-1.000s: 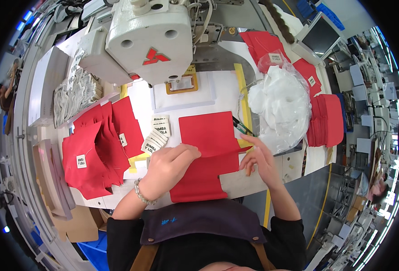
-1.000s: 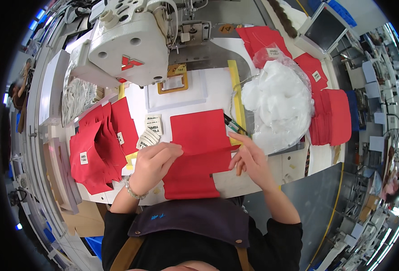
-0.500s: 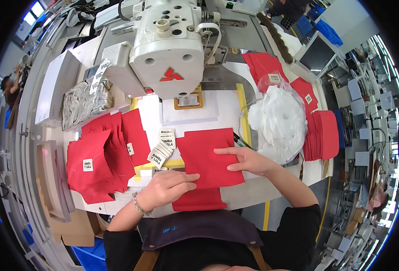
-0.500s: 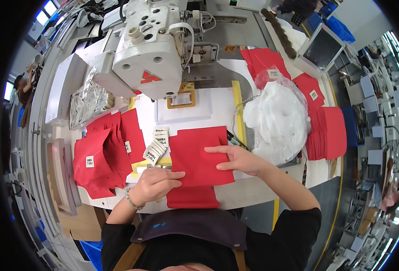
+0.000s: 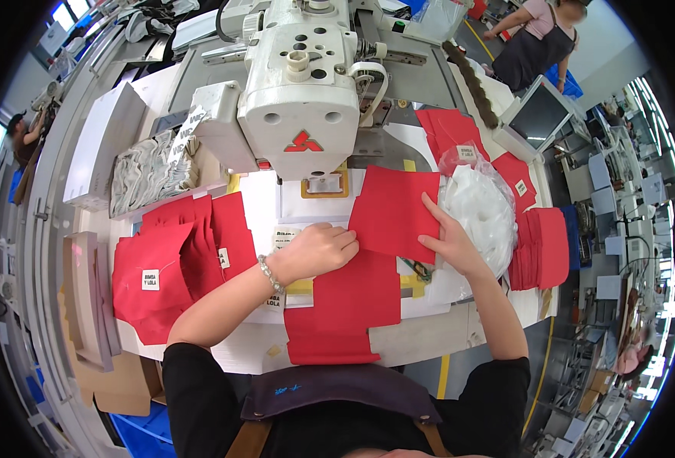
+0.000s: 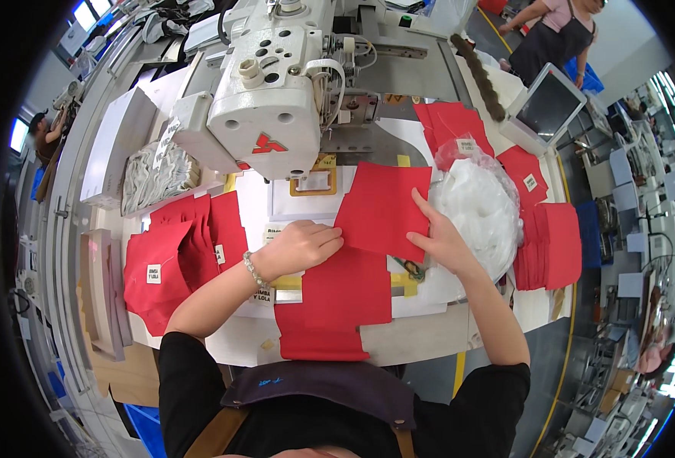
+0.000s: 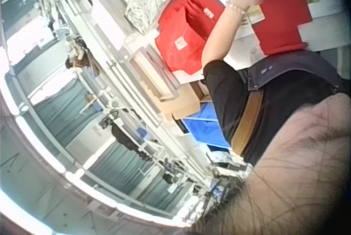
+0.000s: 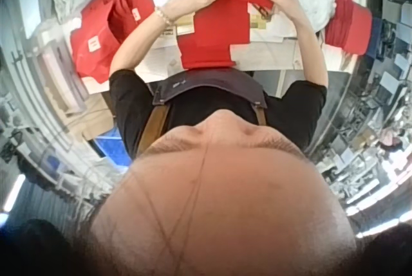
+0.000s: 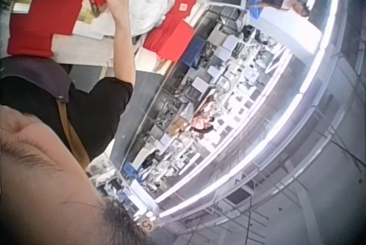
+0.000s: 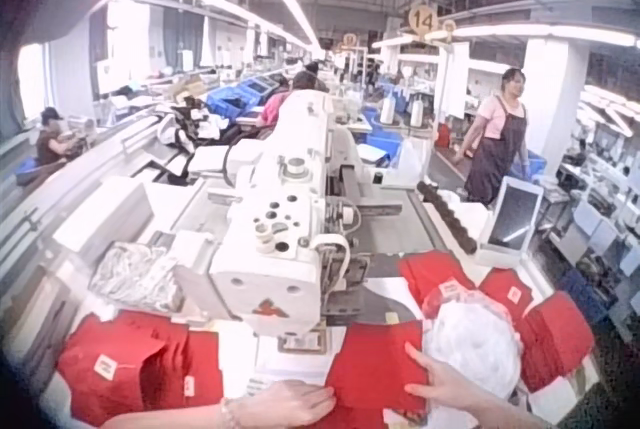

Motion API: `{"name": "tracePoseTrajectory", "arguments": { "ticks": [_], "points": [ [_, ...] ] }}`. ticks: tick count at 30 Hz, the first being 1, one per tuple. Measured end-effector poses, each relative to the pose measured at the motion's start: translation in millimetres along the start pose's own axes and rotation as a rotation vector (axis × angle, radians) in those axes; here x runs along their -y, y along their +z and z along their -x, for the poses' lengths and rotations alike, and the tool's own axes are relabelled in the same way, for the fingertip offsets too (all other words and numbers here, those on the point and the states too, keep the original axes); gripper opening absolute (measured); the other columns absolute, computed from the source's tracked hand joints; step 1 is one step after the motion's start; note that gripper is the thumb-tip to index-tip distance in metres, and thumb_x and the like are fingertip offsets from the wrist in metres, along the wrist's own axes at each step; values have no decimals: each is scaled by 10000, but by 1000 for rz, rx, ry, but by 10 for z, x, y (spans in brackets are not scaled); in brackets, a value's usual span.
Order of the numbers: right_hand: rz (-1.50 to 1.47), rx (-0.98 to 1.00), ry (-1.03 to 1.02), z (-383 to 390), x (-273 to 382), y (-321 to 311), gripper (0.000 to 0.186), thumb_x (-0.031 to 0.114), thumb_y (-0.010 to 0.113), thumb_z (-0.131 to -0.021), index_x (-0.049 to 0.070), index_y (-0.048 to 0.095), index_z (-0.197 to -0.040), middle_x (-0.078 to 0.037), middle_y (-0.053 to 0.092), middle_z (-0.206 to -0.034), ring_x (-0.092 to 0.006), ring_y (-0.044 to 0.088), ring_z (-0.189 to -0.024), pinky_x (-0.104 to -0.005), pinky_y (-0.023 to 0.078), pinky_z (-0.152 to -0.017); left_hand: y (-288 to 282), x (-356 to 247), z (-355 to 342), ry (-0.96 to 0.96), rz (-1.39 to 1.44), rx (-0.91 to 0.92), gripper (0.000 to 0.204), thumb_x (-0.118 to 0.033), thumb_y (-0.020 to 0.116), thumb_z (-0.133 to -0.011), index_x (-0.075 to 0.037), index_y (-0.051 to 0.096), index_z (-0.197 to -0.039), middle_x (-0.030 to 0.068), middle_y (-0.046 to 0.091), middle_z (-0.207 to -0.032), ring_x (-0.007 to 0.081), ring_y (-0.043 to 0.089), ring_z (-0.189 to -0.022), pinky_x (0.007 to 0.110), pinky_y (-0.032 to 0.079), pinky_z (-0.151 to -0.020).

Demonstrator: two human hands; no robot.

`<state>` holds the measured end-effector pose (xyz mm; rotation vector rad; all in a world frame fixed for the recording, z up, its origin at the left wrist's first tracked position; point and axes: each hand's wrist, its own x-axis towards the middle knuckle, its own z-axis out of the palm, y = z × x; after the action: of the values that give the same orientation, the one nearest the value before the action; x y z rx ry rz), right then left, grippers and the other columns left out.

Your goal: The person sews white rectangular labels onto red fabric pieces using an industrial sewing machine. They repeatedly pick up a red piece, align a label, feed it through the machine, and trim the excess thread with scissors before stacking the finished items.

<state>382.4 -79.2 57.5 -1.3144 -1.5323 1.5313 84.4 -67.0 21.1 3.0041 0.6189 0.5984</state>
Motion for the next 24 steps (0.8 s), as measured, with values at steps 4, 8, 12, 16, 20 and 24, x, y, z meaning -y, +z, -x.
{"name": "tracePoseTrajectory", "arguments": {
  "ticks": [4,8,12,16,20,24],
  "points": [
    [98,6,-19,-159,-83,-51,821,-41,607,-840,43,205,-1551,-144,442,-1473,-132,496,-1211,-261,412,-1005,78,98,21,16,-115,10,234,-66,650,-706,-8,659,-933,65,667,-954,175,664,-811,290,542,-667],
    [191,11,-126,-411,-313,-114,824,2,633,-832,69,233,-1548,-126,457,-1469,-113,561,-1067,-238,447,-932,85,194,29,15,-159,45,231,-67,652,-701,-13,659,-925,52,652,-924,169,650,-792,288,537,-662],
    [294,20,-119,-634,-178,27,819,8,651,-827,107,269,-1544,-140,442,-1489,-126,590,-1022,-251,467,-916,42,256,173,-39,-239,46,231,-67,650,-701,-13,654,-925,42,637,-896,164,646,-793,286,535,-659],
    [-25,-39,-139,-700,-95,307,756,12,676,-823,118,358,-1501,-149,443,-1490,-165,586,-1110,-306,476,-952,-19,288,326,-136,-268,42,233,-67,643,-704,-8,645,-929,40,612,-851,159,638,-773,285,532,-653],
    [177,-6,-340,-721,-151,365,529,23,668,-838,94,546,-1349,-156,481,-1453,-239,559,-1221,-359,453,-1007,-17,329,464,-201,-299,-41,126,-74,632,-705,-34,611,-823,33,578,-779,167,626,-738,295,525,-638],
    [450,78,-397,-720,-130,400,311,45,641,-857,70,671,-1165,-144,549,-1379,-304,515,-1275,-416,379,-1103,-30,364,585,-310,-285,82,234,-75,630,-718,-9,638,-942,42,606,-843,167,634,-773,305,528,-654]
  ]
}}
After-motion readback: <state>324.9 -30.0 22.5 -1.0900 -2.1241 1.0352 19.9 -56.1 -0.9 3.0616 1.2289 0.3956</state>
